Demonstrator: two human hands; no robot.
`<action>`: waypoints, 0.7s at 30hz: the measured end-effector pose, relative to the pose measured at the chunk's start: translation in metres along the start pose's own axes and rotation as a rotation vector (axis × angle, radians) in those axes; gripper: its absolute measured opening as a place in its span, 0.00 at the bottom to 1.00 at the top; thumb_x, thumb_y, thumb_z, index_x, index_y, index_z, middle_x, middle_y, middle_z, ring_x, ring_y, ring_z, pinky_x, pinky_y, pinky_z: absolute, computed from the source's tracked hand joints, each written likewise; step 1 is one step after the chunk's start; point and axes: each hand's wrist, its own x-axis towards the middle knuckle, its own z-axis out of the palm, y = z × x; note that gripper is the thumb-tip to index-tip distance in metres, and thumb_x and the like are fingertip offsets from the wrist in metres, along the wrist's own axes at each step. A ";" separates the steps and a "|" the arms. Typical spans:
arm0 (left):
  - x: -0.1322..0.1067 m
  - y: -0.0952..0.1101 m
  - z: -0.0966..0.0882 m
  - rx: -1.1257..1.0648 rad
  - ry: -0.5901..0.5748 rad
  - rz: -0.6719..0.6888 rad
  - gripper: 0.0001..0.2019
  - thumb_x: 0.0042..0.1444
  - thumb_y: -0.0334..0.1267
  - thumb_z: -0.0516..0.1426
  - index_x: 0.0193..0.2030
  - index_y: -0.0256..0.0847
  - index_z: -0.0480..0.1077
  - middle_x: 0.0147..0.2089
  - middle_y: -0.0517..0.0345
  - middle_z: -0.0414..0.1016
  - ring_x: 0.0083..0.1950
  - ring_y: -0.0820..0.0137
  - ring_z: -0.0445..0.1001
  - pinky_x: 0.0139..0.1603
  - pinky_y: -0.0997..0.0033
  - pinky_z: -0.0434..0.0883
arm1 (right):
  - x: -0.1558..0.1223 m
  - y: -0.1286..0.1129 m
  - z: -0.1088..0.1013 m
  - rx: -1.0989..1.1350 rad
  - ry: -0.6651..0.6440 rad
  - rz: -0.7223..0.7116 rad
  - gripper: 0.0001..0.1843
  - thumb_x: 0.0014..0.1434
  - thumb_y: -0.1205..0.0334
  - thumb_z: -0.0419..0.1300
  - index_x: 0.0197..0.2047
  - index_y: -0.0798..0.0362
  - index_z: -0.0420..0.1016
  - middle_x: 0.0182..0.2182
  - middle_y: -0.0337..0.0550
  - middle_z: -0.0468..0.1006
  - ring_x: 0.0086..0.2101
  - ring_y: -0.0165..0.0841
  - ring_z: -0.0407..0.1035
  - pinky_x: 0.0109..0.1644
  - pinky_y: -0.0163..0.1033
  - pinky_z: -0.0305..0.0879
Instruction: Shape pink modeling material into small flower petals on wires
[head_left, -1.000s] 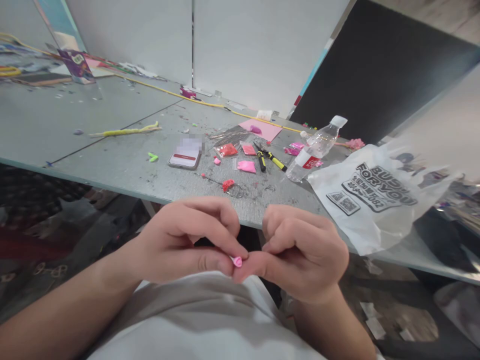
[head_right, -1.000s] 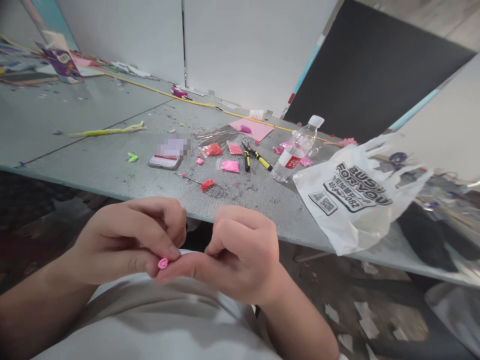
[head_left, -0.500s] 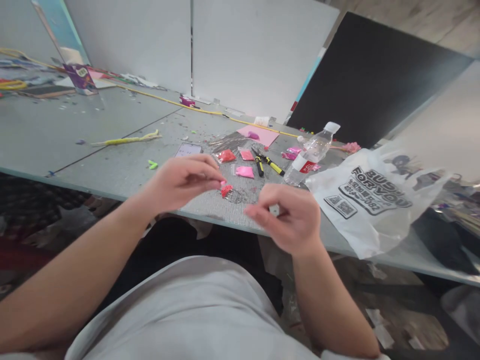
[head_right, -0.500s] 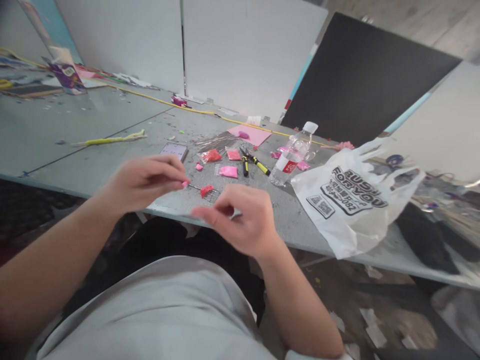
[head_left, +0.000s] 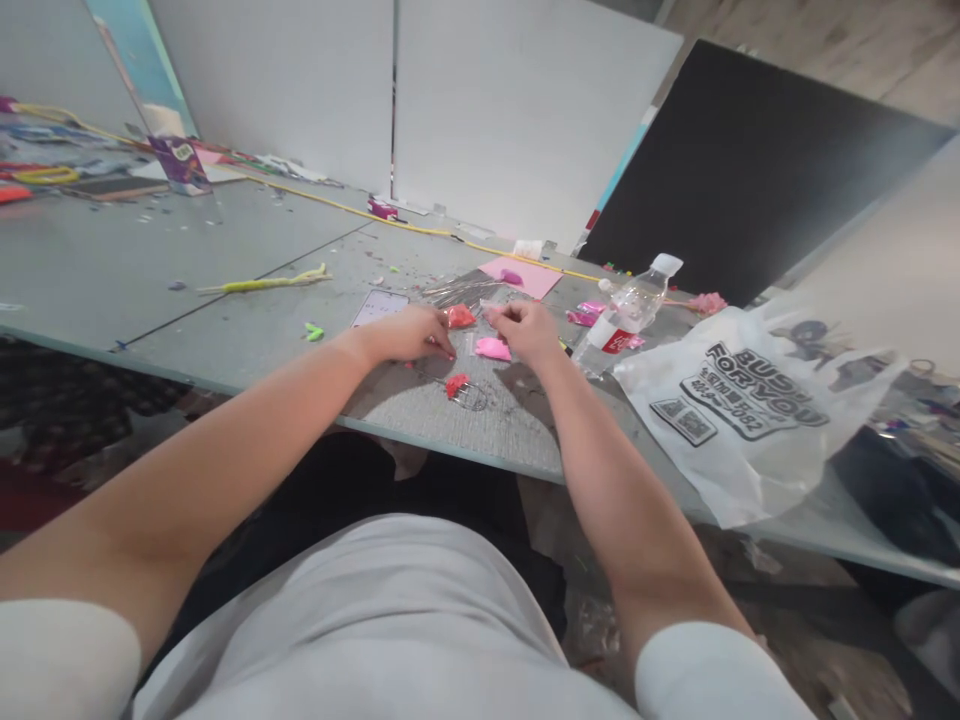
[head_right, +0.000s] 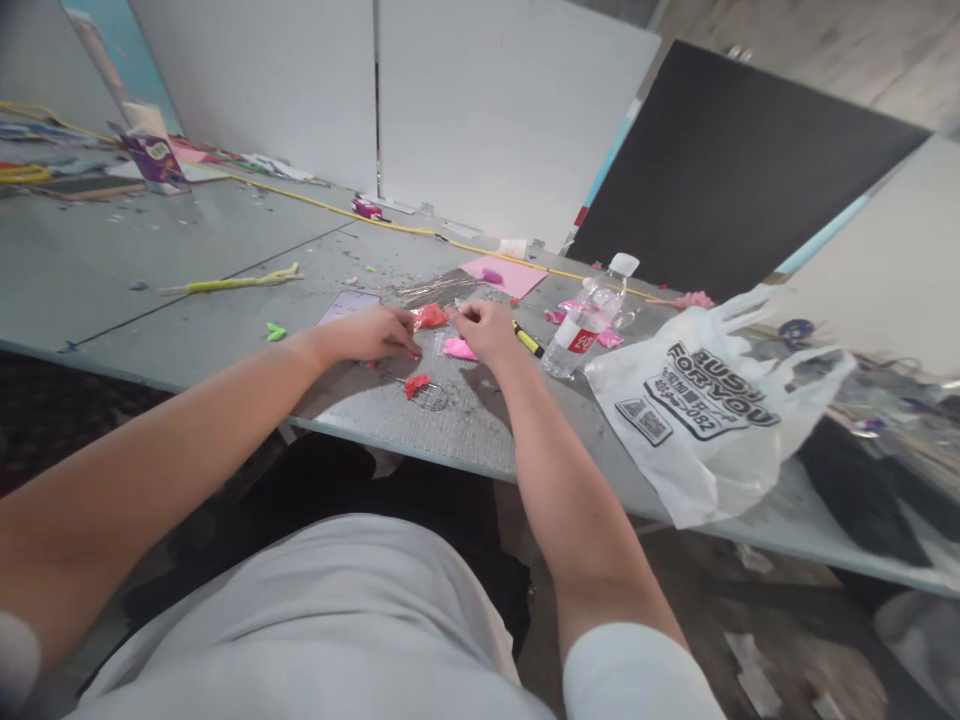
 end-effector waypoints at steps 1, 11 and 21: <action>-0.002 -0.001 0.000 0.018 0.006 -0.008 0.12 0.66 0.40 0.62 0.48 0.43 0.88 0.43 0.49 0.79 0.45 0.64 0.75 0.51 0.68 0.67 | -0.002 0.006 0.001 -0.021 -0.028 0.008 0.21 0.68 0.52 0.65 0.26 0.52 0.71 0.22 0.39 0.76 0.25 0.29 0.67 0.34 0.37 0.63; -0.009 -0.002 -0.002 0.031 0.039 -0.066 0.11 0.64 0.42 0.63 0.46 0.43 0.87 0.47 0.51 0.82 0.47 0.64 0.76 0.52 0.68 0.68 | -0.001 0.032 0.003 -0.172 -0.108 0.024 0.09 0.66 0.67 0.62 0.39 0.57 0.85 0.35 0.48 0.86 0.35 0.35 0.77 0.50 0.41 0.69; -0.012 -0.008 -0.001 0.016 0.026 -0.064 0.13 0.66 0.41 0.60 0.47 0.43 0.87 0.48 0.51 0.80 0.46 0.66 0.77 0.52 0.70 0.68 | -0.007 0.027 0.007 -0.239 -0.155 -0.010 0.09 0.65 0.63 0.65 0.43 0.57 0.87 0.40 0.51 0.87 0.38 0.36 0.75 0.48 0.40 0.67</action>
